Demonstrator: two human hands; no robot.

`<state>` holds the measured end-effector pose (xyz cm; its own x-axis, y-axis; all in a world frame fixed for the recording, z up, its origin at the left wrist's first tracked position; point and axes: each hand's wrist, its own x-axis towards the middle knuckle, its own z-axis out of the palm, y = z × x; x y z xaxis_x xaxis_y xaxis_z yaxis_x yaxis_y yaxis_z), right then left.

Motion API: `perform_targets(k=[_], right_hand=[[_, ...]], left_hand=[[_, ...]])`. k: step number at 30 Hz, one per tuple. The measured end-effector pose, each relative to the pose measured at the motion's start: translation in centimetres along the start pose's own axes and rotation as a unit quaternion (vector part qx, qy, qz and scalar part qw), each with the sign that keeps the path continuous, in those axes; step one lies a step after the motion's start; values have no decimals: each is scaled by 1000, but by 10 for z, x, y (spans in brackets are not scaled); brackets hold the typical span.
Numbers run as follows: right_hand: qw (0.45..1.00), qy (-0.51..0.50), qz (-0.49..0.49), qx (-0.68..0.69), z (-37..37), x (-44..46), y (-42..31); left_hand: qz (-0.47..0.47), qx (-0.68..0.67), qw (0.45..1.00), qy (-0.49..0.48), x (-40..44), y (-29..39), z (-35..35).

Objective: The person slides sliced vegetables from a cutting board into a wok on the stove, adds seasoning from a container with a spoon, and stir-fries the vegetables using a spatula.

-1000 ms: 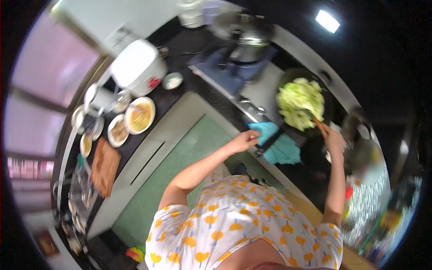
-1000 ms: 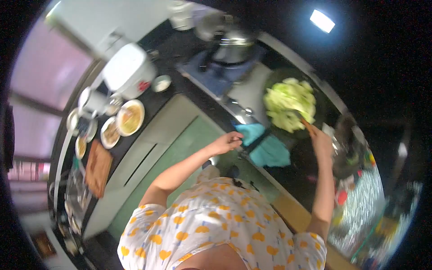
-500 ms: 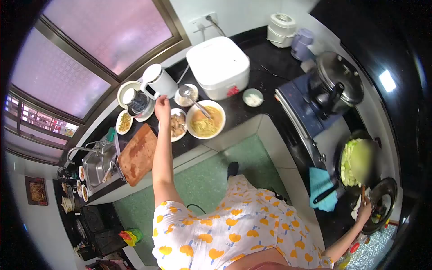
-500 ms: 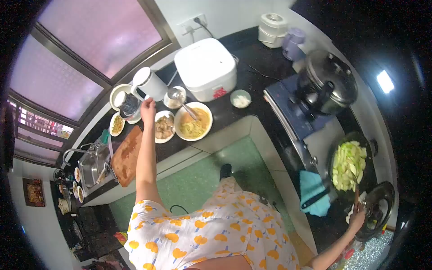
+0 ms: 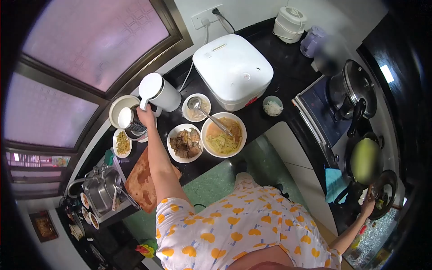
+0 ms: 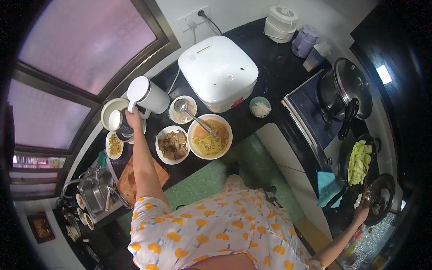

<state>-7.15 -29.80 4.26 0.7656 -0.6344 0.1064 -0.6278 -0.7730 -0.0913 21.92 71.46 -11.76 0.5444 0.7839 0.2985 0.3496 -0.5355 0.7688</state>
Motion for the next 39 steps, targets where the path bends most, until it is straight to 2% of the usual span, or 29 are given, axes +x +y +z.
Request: perform_targets(k=[2,3,4,5,6,8,9,10,11,12,13,14,15,16,18,19,20,24,27,30,31,35,39], right_hand=[[997,-7,69,-16,-2,-2,-6],[992,-53,110,-33,4,7,0],[996,-22,84,-18,8,5,3],[995,42,-75,-47,28,9,31],[994,43,-2,-99,29,1,30],[996,67,40,44,29,-6,18],[989,65,136,8,19,-12,-8],[990,79,118,20,19,-18,-8],[982,45,173,64,7,-21,-31],[976,45,198,80,13,-23,-26],[985,119,123,24,31,-23,-2],[980,19,196,23,0,-28,-39],[971,30,231,52,8,-29,-32],[957,-4,270,109,-11,-37,-59],[924,10,296,241,5,-39,-42],[909,13,309,279,10,-40,-38],[894,15,317,316,12,-41,-37],[804,-4,380,457,13,-38,-39],[731,-34,355,582,26,-34,-23],[683,-88,348,636,9,-39,-33],[638,-62,345,686,24,-37,-26],[634,-165,323,683,20,-42,-13],[776,-157,310,527,58,-29,14]], left_hand=[[20,-91,995,-31,-4,-3,2],[-26,-156,987,-21,-8,-3,8],[-72,-222,972,-18,-13,-1,16],[-121,-266,956,7,-15,3,23],[-173,-308,935,25,-15,6,29],[-216,-291,932,32,-8,5,35],[-212,-297,930,39,2,-7,40],[-217,-320,921,34,8,-4,39],[-153,-325,933,20,9,-1,38],[-176,-312,933,19,20,-7,42],[-169,-306,937,16,31,-23,47],[-214,-330,919,-2,26,7,36],[-194,-299,934,36,20,25,35],[-194,-231,953,37,36,8,40],[-94,-54,994,20,67,-14,38],[-63,-75,995,2,30,42,10],[-79,-146,985,47,9,79,-1],[-72,-258,963,18,-10,133,-39],[-34,-287,957,-24,-22,163,-62],[-2,-311,948,-69,-42,192,-85],[8,-317,945,-87,-50,200,-92],[34,-337,924,-176,-85,232,-109],[40,-363,882,-299,-153,267,-96]])
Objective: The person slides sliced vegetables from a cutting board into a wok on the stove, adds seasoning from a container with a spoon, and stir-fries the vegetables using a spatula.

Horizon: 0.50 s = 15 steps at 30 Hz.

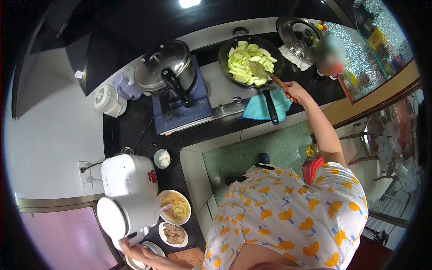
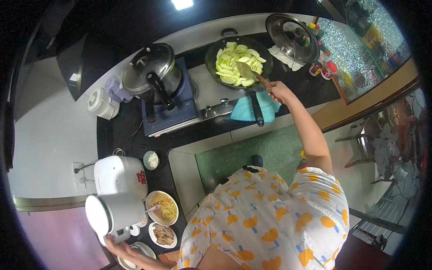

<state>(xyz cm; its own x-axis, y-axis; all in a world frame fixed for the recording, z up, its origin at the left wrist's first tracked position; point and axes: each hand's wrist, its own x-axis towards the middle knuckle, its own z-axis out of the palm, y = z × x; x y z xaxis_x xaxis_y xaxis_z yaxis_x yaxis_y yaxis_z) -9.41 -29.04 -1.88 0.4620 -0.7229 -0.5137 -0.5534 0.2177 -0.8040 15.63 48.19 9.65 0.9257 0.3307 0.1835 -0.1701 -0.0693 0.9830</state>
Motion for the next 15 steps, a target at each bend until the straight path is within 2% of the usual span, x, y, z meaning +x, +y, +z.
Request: perform_targets(k=[2,3,5,8,11,15], right_hand=[[999,13,-30,2,-4,-2,-3],[999,16,-40,29,-9,-7,-6],[993,-35,-77,80,-25,18,17],[975,-91,-41,199,-29,1,13],[951,-139,9,277,-38,7,24],[865,-233,88,436,-48,23,38]], left_hand=[[-41,-62,997,-38,-32,-2,58],[-38,-30,997,-62,-47,-1,94],[-80,-68,984,-147,-80,5,157],[-114,-124,972,-164,-125,-9,242],[-111,-104,945,-291,-159,-23,320],[-123,-55,921,-366,-208,-14,406]])
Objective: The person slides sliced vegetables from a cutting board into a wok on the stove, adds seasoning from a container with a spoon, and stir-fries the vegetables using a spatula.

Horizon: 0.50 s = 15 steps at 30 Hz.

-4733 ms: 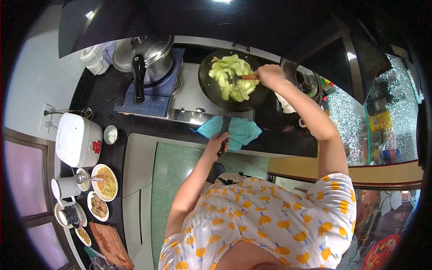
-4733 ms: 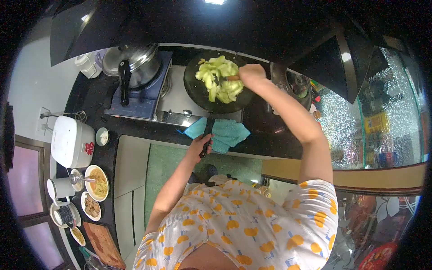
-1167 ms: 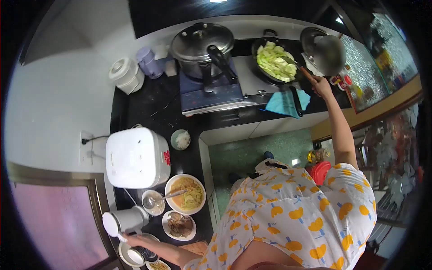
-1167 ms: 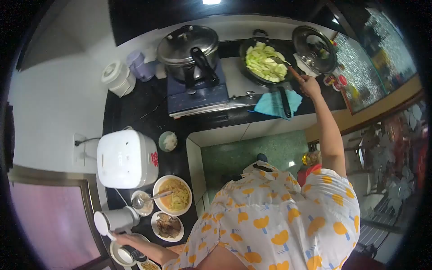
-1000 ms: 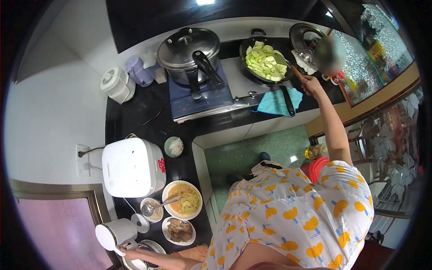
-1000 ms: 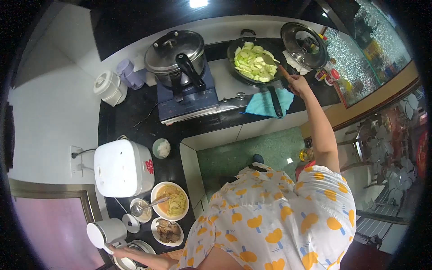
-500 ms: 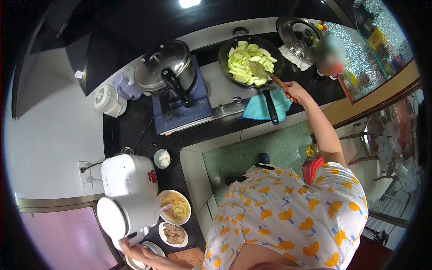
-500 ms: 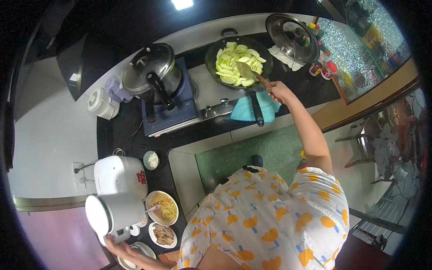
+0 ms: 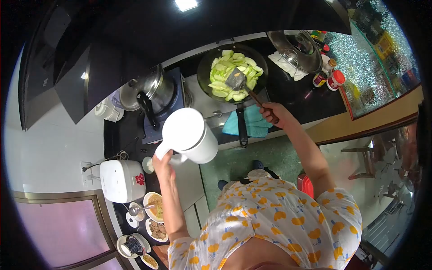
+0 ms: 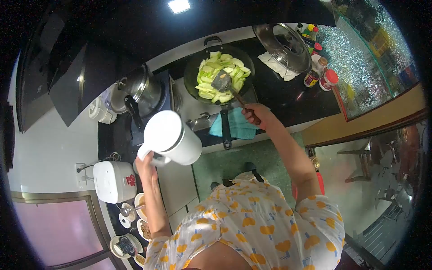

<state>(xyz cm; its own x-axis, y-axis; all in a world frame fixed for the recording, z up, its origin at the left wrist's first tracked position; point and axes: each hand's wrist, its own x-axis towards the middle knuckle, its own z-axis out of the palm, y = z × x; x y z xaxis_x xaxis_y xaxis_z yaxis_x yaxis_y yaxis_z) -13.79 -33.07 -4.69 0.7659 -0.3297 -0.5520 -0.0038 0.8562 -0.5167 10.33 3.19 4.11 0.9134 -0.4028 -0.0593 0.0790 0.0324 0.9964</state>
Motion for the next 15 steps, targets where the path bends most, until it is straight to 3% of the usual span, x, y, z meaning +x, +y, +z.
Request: perform_targets(k=[9,15], right_hand=[[978,-137,94,122,-24,14,-11],[982,-104,86,133,-24,22,-5]], left_hand=[[-24,103,993,-58,49,-8,119],[-36,187,978,-84,73,-14,139]])
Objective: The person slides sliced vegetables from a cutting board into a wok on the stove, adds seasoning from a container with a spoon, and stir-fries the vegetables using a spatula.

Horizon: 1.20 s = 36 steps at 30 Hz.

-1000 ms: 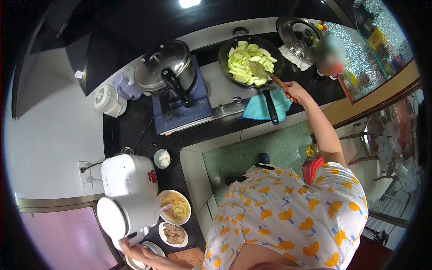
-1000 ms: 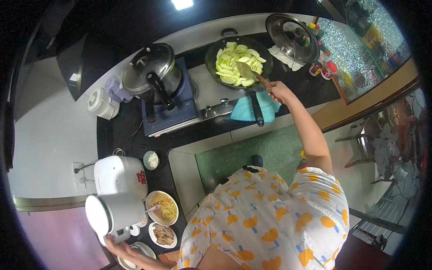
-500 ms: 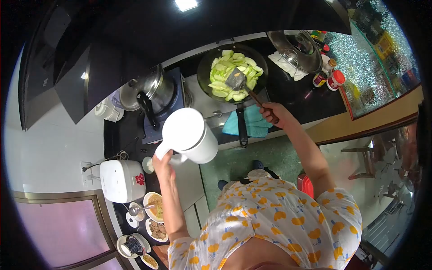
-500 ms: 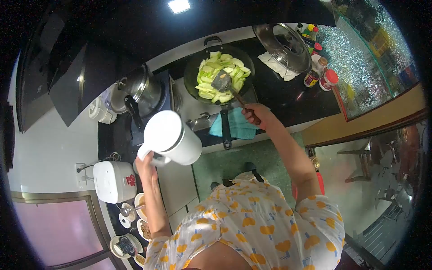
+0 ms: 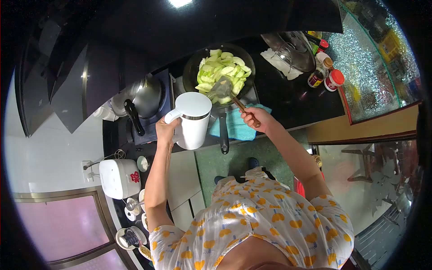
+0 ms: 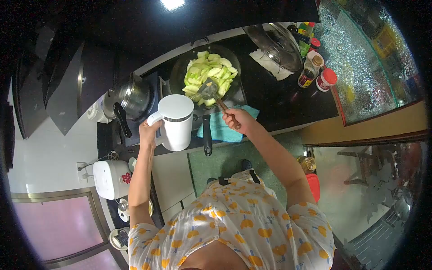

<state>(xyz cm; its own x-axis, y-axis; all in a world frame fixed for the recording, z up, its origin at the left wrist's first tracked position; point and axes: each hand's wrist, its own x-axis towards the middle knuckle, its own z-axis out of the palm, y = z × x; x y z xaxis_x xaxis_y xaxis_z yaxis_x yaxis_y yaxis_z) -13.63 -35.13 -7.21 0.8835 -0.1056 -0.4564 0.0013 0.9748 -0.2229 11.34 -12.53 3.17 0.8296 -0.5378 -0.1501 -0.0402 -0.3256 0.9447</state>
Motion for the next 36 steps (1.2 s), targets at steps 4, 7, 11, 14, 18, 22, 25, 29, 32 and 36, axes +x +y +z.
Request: perform_targets(k=[4,7,11,14,18,22,25,29,32,36], right_hand=[[1000,-12,11,11,-5,5,-4],[992,57,-14,-114,10,-4,-6],[750,226,-209,-586,6,-1,-3],[442,244,-348,-790,-4,1,-24],[355,195,-335,-851,44,-26,-65],[426,210,-226,-851,101,-36,-64],[383,206,-254,-864,111,-35,-62],[365,171,-272,-874,98,-21,-72],[398,227,-238,-857,94,-7,-70],[333,268,-254,-868,89,13,-64]], left_hand=[[-3,0,1000,3,4,0,-2],[-1,-56,998,41,0,-7,-16],[12,-159,982,105,-19,-17,-32],[41,-213,966,143,-40,-11,-40],[73,-271,945,168,-68,-18,-70],[69,-249,934,247,-115,-19,-126],[88,-293,908,287,-151,-35,-176],[103,-296,870,382,-205,-55,-251],[107,-273,838,460,-240,-79,-318],[101,-210,806,544,-286,-114,-409]])
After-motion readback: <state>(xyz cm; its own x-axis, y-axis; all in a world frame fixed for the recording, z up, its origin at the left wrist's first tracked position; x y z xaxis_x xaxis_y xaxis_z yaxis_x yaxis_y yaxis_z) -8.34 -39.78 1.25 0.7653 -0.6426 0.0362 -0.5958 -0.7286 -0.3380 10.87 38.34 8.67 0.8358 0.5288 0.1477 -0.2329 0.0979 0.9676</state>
